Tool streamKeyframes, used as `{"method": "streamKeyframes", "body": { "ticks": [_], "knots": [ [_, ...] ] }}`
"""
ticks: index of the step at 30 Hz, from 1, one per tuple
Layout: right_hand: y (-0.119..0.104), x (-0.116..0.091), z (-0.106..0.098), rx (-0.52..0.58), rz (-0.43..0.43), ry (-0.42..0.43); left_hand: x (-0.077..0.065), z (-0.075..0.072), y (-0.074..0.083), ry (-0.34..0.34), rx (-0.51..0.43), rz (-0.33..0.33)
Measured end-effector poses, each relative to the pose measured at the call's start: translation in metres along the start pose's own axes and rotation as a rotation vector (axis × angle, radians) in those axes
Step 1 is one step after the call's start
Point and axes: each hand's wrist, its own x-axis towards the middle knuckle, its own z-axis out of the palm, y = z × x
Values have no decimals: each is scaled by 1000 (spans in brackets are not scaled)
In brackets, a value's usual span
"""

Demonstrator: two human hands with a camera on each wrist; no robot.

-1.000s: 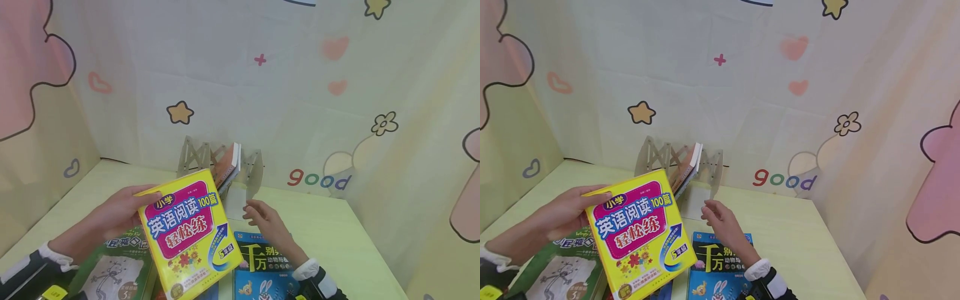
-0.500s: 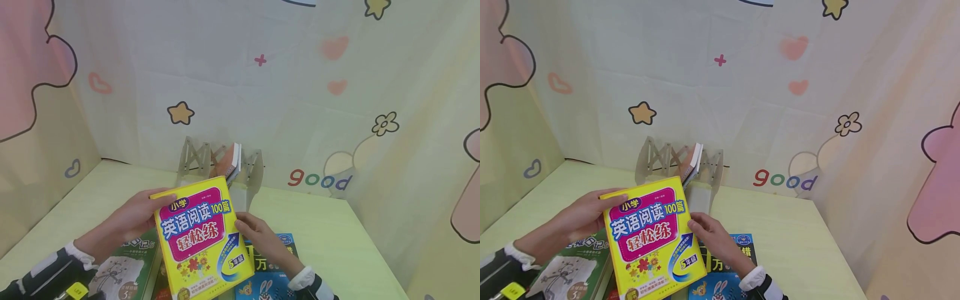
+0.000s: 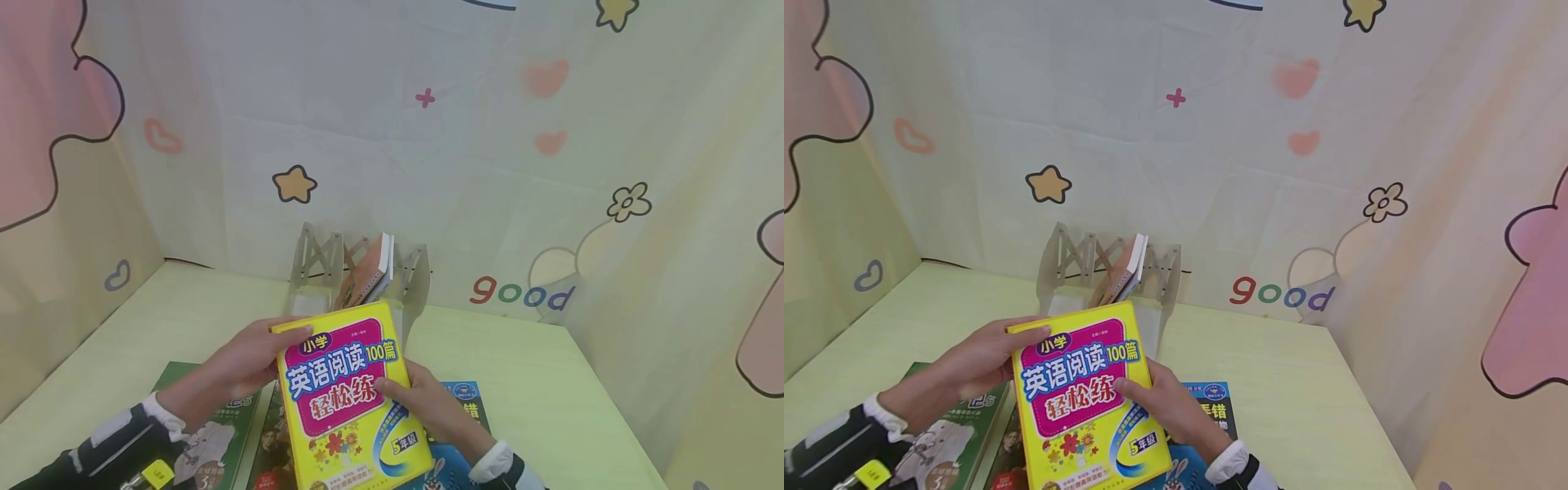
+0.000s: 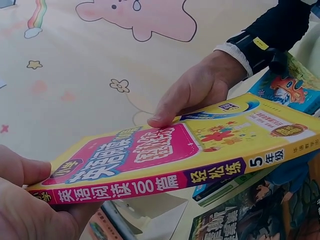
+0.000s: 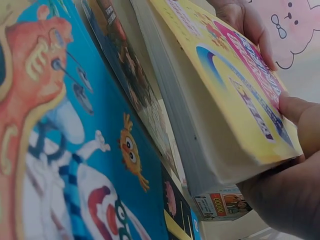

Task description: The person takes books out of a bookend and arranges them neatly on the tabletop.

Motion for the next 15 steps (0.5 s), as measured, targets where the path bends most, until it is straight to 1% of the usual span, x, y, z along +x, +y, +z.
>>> {"method": "streamKeyframes", "body": {
  "ticks": [4,9,15],
  "knots": [
    [3,0,1,14,18,23,2,3,-2,2,-7,-10],
    [5,-1,2,21,38,63,4,4,-2,13,-17,-41],
    [7,-4,2,7,46,117,8,7,-6,-1,-11,-56]
  ]
}}
